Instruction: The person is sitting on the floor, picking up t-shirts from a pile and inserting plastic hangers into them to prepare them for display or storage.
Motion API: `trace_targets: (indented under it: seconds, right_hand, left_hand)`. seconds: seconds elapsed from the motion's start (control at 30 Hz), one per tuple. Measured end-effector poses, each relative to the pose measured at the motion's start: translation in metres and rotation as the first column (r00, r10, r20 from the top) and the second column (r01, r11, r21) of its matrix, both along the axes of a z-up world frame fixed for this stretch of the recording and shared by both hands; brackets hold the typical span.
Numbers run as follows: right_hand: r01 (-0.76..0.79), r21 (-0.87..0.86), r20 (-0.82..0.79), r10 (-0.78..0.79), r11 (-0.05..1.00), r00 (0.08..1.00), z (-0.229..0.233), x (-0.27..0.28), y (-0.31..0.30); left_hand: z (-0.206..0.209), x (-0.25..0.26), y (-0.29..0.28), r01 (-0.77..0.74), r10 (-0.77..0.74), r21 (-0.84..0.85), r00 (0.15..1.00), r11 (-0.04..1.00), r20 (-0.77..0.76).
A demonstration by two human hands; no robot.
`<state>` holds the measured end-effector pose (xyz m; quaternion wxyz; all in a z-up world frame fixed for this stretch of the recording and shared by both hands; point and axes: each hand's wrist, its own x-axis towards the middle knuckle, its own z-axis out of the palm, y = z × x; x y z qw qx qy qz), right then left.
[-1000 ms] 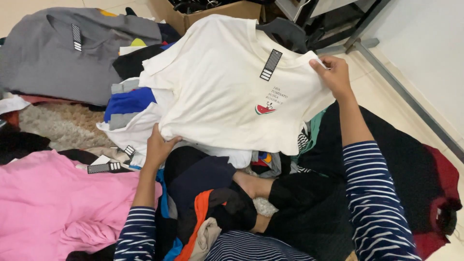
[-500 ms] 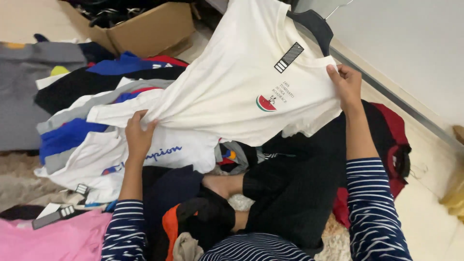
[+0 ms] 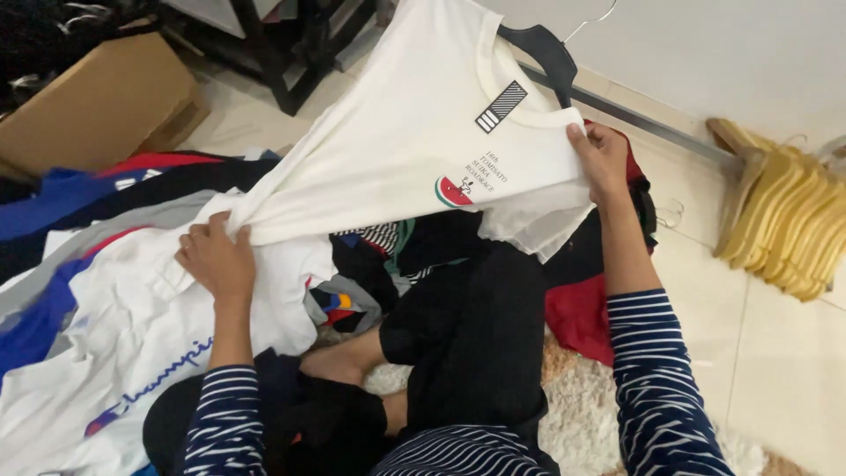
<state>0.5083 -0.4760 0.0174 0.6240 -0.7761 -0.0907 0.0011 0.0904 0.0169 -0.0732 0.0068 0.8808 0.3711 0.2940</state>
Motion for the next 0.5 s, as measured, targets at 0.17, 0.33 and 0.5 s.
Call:
trace_targets:
  seconds: [0.17,0.33,0.5]
  right_hand:
    - [0.143,-0.132,0.026,-0.141,0.981,0.990,0.005,-0.032,-0.064]
    - [0.286,-0.272,0.012,-0.295,0.919,0.956,-0.039,-0.019,-0.159]
    - [0.356,-0.110,-0.153,-0.370,0.928,0.916,-0.083,-0.001,-0.260]
  left_hand:
    - [0.007,0.016,0.000,0.082,-0.073,0.044,0.983,0.996,-0.167]
    - [0.006,0.048,-0.025,0.411,-0.408,-0.022,0.898,0.912,-0.164]
    - [0.023,0.090,-0.019,0.382,-0.399,-0.738,0.902,0.557,0.165]
